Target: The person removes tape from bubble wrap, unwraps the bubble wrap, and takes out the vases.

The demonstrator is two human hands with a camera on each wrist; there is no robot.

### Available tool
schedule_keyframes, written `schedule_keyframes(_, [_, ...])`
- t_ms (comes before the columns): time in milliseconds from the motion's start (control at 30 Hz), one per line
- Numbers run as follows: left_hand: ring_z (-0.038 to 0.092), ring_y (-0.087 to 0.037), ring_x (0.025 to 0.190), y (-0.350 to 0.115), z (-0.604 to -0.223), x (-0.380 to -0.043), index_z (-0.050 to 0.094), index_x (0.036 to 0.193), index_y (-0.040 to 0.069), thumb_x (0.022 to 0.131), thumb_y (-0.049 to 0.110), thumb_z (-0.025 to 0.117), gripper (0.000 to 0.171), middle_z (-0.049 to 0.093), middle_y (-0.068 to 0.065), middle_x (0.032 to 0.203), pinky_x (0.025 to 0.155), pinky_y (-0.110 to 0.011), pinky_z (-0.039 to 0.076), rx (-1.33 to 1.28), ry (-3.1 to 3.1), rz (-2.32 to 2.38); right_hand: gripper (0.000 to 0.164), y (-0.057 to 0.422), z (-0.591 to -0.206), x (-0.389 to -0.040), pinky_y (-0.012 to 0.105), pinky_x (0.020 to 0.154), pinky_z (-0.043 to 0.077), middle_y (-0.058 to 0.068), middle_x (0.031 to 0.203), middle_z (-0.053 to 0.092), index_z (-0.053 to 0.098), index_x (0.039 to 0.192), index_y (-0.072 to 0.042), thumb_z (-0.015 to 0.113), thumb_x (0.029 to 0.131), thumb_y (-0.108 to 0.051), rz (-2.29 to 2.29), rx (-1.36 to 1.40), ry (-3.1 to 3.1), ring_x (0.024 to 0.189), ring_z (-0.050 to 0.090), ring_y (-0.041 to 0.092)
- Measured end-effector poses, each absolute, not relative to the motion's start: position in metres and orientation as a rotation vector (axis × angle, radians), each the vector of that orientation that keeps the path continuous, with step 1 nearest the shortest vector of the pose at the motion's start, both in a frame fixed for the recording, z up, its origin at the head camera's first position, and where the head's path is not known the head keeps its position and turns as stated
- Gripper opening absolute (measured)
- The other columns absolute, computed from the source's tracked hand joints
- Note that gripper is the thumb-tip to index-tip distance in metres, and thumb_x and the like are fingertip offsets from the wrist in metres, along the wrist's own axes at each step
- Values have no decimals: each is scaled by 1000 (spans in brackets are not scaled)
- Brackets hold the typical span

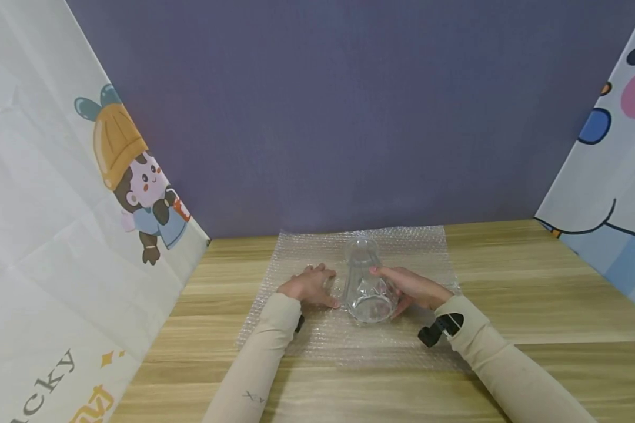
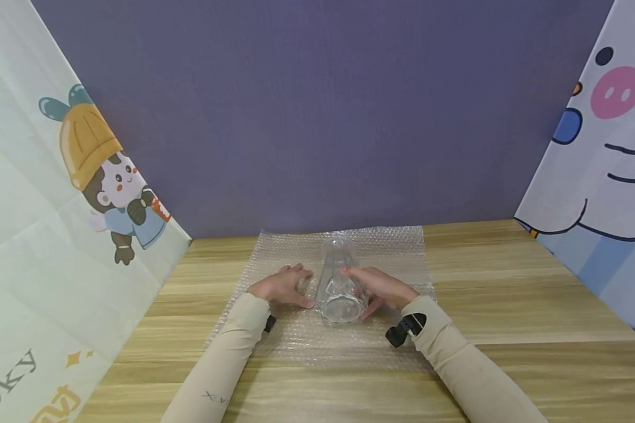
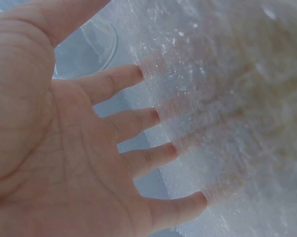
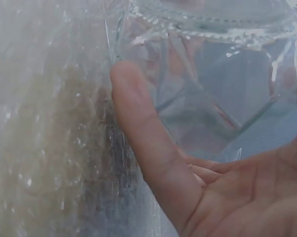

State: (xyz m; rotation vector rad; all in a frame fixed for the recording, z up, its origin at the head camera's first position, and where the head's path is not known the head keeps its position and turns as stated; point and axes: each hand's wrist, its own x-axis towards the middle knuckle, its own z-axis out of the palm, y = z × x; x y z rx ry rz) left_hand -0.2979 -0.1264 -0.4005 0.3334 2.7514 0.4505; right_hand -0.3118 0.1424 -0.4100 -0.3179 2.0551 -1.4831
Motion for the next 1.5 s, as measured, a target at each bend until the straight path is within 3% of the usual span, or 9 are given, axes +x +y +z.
schedule_keyframes(100, [15,-45,157,-127,-400,-297,43,156,23,84,47,82,86,23,-13,171,118,-78,15,328,2749,459,78,143,-409,-312,49,66,65,29,141,44,33,155,6,48,102,-50,-1485,-319,2055,96,68,30])
schedule_keyframes(200, [16,-44,157,-127,-400,-298,43,156,23,84,46,82,85,23,-13,171,118,-78,16,328,2749,458,78,143,-408,-312,49,67,65,15,102,55,36,154,7,49,102,-50,-1484,-321,2056,87,69,25])
schedule_keyframes(300, [16,-44,158,-126,-401,-298,43,156,22,85,47,82,85,23,-13,171,119,-77,17,334,2748,453,78,144,-408,-312,50,68,65,2,76,42,37,153,8,49,101,-50,-1485,-325,2052,80,69,22])
schedule_keyframes(533, [15,-44,158,-126,-400,-298,42,157,22,85,47,82,86,22,-13,171,118,-78,16,340,2738,467,76,146,-408,-312,51,69,65,8,95,55,42,149,10,50,101,-49,-1498,-365,2048,81,70,22])
schedule_keyframes(700, [14,-45,157,-127,-399,-298,42,157,22,85,47,81,86,22,-14,171,119,-77,15,351,2737,469,75,148,-408,-313,50,68,65,11,100,57,43,149,9,51,101,-48,-1507,-376,2051,78,70,22])
schedule_keyframes(833, [13,-45,158,-127,-399,-298,41,157,22,85,48,81,86,21,-13,171,119,-77,15,354,2734,467,74,150,-407,-312,50,68,65,28,137,54,41,150,9,49,101,-47,-1520,-395,2034,81,74,26])
schedule_keyframes(933, [13,-45,158,-128,-400,-298,42,157,23,85,48,81,86,21,-13,171,119,-77,15,349,2732,476,73,151,-405,-312,49,68,65,33,148,45,41,150,8,49,102,-46,-1534,-389,2026,80,73,24])
schedule_keyframes(1167, [15,-43,158,-128,-400,-297,42,157,23,84,48,82,86,22,-13,171,120,-75,16,336,2737,467,74,156,-398,-311,50,69,65,34,154,34,33,155,5,48,103,-45,-1544,-391,2037,72,69,22])
schedule_keyframes(1500, [16,-44,157,-127,-400,-296,43,156,22,84,48,82,86,23,-14,170,119,-76,17,351,2744,473,68,159,-395,-313,48,71,65,26,132,53,41,147,8,46,104,-44,-1564,-396,2032,80,71,24])
